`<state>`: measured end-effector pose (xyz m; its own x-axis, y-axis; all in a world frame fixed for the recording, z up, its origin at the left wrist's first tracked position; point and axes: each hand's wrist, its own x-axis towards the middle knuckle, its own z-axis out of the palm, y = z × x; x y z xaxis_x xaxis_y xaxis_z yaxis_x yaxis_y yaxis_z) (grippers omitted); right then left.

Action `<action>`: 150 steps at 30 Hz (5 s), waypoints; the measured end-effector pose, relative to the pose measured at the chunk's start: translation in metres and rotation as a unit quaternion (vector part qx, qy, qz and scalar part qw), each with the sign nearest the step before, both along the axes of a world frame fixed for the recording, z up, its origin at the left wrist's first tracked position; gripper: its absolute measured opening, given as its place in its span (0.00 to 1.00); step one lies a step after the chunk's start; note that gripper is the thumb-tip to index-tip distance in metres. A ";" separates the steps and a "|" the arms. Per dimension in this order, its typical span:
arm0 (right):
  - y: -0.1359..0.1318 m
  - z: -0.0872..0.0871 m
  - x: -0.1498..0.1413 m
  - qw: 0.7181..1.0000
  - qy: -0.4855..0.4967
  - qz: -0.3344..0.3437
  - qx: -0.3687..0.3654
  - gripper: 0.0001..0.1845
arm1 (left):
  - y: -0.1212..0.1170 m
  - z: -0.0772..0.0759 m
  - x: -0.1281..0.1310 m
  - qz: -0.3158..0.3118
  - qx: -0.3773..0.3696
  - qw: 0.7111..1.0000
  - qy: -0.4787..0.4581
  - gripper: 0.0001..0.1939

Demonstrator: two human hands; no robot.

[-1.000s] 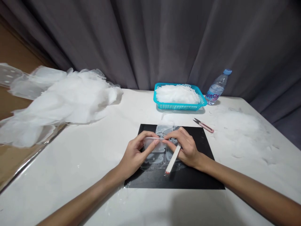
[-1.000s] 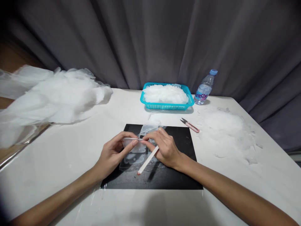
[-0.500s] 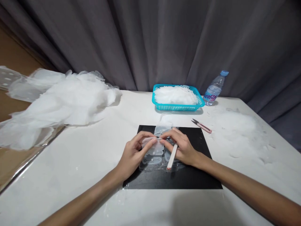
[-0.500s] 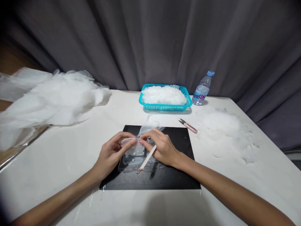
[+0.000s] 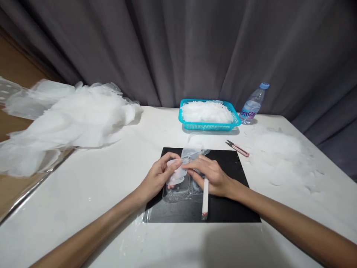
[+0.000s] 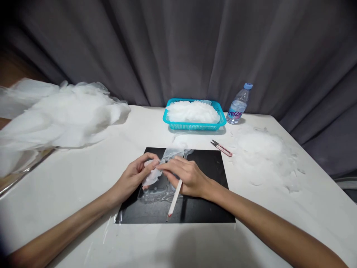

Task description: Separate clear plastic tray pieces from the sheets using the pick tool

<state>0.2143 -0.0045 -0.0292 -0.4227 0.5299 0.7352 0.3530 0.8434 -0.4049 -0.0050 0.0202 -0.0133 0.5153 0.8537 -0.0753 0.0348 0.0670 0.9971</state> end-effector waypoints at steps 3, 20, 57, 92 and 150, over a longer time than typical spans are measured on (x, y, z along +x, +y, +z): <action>-0.001 0.002 -0.001 1.000 -0.010 -0.001 0.021 0.12 | 0.000 -0.001 -0.001 -0.009 0.008 1.000 0.009 0.18; 0.011 0.007 0.009 0.990 0.058 -0.123 0.030 0.03 | -0.007 0.002 -0.001 -0.019 0.033 0.998 0.057 0.18; -0.057 0.034 0.072 0.940 -0.010 -0.011 -0.341 0.08 | -0.017 0.017 0.003 -0.281 0.405 0.820 0.292 0.36; -0.056 0.025 0.075 0.959 -0.104 0.045 -0.259 0.08 | -0.019 0.014 0.012 -0.297 0.350 0.836 0.302 0.32; -0.039 0.018 0.062 0.966 -0.043 -0.165 -0.196 0.11 | -0.014 0.016 0.002 -0.318 0.326 0.832 0.317 0.27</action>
